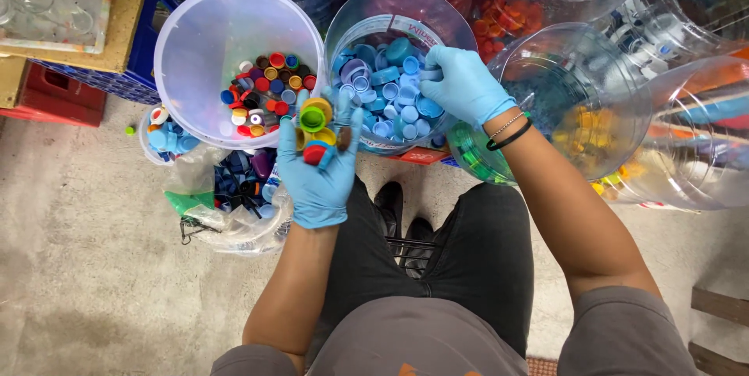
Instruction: The person sorts colorful plastic bottle caps by hand, picking them from a mixed pile in a white bucket and placing them into separate clear containers based on color. They handle red, blue, green, and yellow caps, moving them between the buckets.
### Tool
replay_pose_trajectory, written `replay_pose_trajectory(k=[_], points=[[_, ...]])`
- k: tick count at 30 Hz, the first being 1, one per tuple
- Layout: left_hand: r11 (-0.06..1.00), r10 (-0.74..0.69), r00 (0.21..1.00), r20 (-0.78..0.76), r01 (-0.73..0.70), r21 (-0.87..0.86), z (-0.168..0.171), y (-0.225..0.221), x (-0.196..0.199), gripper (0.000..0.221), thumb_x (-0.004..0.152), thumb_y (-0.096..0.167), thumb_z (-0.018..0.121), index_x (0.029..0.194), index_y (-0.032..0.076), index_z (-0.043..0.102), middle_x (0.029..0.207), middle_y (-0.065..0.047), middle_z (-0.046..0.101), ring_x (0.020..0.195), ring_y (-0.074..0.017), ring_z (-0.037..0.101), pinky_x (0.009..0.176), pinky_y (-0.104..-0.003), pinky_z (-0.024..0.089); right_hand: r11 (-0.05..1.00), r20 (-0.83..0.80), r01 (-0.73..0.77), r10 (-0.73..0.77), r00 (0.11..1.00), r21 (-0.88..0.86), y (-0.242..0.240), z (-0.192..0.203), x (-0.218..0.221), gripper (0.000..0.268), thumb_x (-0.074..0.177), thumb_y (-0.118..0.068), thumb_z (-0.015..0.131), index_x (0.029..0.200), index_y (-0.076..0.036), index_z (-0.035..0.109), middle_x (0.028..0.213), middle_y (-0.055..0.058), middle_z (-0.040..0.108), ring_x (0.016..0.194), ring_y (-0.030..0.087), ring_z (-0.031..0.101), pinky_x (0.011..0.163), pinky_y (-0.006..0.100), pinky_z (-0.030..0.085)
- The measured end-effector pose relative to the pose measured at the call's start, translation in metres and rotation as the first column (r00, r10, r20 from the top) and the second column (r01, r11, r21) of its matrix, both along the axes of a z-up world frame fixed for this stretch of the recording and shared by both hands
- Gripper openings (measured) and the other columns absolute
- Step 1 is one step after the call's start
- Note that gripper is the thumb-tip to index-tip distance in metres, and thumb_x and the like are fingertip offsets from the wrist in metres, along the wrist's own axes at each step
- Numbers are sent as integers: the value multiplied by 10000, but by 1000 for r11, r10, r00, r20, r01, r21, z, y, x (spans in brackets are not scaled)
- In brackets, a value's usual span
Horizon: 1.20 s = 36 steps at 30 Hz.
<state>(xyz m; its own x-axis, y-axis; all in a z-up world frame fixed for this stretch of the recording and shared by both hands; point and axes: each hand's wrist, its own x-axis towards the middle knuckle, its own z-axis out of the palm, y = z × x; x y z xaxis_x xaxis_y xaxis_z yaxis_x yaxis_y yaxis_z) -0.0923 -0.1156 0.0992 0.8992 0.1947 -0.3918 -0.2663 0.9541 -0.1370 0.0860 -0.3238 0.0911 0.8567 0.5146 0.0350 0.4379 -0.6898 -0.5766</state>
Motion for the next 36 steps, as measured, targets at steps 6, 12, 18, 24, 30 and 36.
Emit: replay_pose_trajectory(k=[6, 12, 18, 24, 30, 36], points=[[998, 51, 996, 76, -49, -27, 29, 9, -12, 514, 1066, 270, 541, 1457, -61, 492, 1470, -292, 521, 1393, -506, 453, 1151, -699, 359, 999, -31, 18, -20, 999, -49, 12, 12, 0, 150, 875, -141, 794, 987, -98, 705, 929, 132, 748, 925, 352, 731, 789, 426, 577], [988, 26, 999, -34, -31, -150, 51, 11, -11, 341, 913, 321, 745, 1010, -3, 704, 789, -142, 710, 849, -359, 709, 1102, -730, 437, 999, -40, 29, -31, 999, -33, 25, 27, -17, 302, 866, -190, 852, 1101, -75, 703, 1066, 191, 726, 1035, 424, 700, 895, 496, 567], [991, 44, 999, 0, -44, -128, 41, 9, -9, 313, 928, 283, 732, 987, -23, 704, 689, -121, 667, 775, -335, 702, 1095, -717, 445, 955, 292, -273, 230, 929, 119, 55, 51, -43, 435, 878, -256, 842, 1251, -128, 658, 1172, 177, 637, 1114, 433, 612, 965, 532, 515], [997, 40, 999, 34, -38, -62, 6, 21, -5, 467, 945, 322, 702, 1291, 11, 663, 1229, -244, 682, 1195, -457, 628, 1087, -689, 448, 913, 240, -396, 365, 900, 97, 82, 71, -49, 316, 901, -71, 754, 1205, -120, 685, 1107, 158, 643, 1070, 388, 634, 898, 506, 547], [988, 57, 995, 86, -44, -145, 9, 16, -5, 494, 951, 317, 700, 1295, -32, 641, 1297, -262, 661, 1232, -482, 607, 1072, -710, 452, 868, 208, -461, 424, 882, 185, 94, 73, -53, 233, 944, -110, 758, 1168, -126, 698, 1084, 116, 663, 1012, 323, 665, 853, 453, 567], [995, 68, 996, -64, -73, -72, 2, -9, 0, 358, 938, 324, 719, 1068, -8, 679, 994, -160, 727, 868, -368, 700, 809, -551, 632, 805, 361, -591, 564, 742, -42, 112, 89, -84, 214, 950, -97, 740, 1142, -7, 712, 1025, 203, 664, 937, 366, 646, 828, 468, 551]])
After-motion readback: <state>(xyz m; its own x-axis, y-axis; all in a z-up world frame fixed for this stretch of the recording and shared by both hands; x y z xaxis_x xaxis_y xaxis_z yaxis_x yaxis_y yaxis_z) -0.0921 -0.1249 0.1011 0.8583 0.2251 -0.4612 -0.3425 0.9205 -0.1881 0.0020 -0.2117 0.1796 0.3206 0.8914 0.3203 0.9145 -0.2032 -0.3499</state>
